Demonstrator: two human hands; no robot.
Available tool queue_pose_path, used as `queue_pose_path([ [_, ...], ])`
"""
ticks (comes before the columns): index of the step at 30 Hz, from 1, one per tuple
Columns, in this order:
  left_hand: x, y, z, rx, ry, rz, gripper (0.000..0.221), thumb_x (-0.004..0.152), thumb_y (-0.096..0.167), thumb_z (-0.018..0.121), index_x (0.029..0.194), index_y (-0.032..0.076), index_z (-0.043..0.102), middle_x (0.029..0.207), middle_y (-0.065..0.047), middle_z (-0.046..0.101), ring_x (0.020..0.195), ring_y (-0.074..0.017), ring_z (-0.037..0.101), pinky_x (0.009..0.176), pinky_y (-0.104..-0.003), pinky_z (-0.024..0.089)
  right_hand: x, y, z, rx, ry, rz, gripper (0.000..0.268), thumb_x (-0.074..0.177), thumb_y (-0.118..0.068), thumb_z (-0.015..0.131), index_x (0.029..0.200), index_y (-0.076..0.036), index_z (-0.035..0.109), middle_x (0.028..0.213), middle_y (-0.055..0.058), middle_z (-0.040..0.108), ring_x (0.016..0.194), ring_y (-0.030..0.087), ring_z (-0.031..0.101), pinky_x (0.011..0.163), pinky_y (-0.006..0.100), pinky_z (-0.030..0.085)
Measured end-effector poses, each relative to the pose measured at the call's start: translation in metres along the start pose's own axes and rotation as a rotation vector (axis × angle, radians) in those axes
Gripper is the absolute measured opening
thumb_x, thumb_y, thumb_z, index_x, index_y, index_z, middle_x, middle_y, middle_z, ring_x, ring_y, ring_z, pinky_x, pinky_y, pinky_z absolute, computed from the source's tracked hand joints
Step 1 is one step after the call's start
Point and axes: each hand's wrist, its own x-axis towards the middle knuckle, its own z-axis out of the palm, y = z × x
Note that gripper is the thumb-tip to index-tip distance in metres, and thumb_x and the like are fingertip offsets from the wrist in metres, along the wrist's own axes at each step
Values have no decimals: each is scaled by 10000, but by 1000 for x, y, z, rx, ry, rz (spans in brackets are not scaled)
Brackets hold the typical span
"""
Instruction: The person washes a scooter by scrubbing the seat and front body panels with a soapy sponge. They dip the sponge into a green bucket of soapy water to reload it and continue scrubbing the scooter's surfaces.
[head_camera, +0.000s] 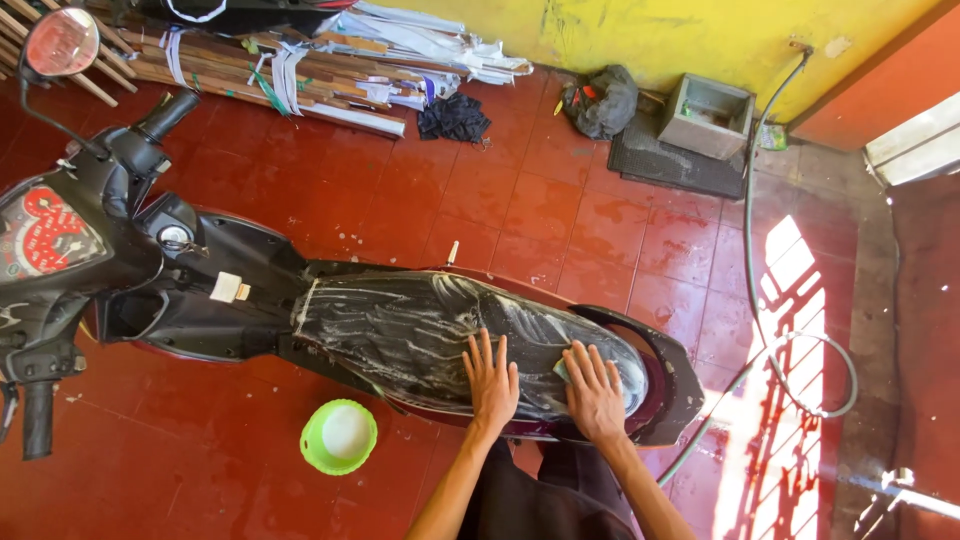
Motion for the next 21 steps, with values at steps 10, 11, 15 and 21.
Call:
queue_pose_path([
  [10, -6, 76, 20, -363, 95, 147, 319, 979, 42, 498, 1257, 56, 656, 1570, -195, 446, 1485, -433, 307, 1166, -554, 255, 5, 19, 8, 17, 9, -24, 593, 865, -358, 612, 1449, -298, 526, 1597, 4, 441, 1484, 212, 404, 1176, 390, 355],
  [11, -8, 84, 21, -464, 103, 112, 337, 982, 34, 492, 1287, 29, 635, 1478, -209, 521, 1424, -424, 404, 1147, -523, 314, 4, 20, 10, 104, -11, 6, 596, 861, -337, 635, 1446, -267, 543, 1588, 23, 453, 1473, 229, 420, 1170, 407, 358],
  [15, -7, 116, 26, -735, 78, -119, 410, 981, 87, 562, 1385, 15, 559, 1345, -232, 610, 1292, -392, 569, 1100, -469, 429, 6, 29, 15, 409, -41, 106, 624, 847, -186, 679, 1458, -152, 551, 1584, 130, 447, 1426, 345, 457, 1144, 473, 386],
  [21, 9, 139, 37, -957, 111, -392, 407, 987, 131, 612, 1387, 75, 568, 1345, -260, 628, 1251, -386, 619, 1037, -453, 512, 10, 45, -25, 840, -284, 123, 899, 747, -104, 742, 1570, -124, 380, 1703, 156, 162, 1494, 429, 270, 1214, 528, 289],
])
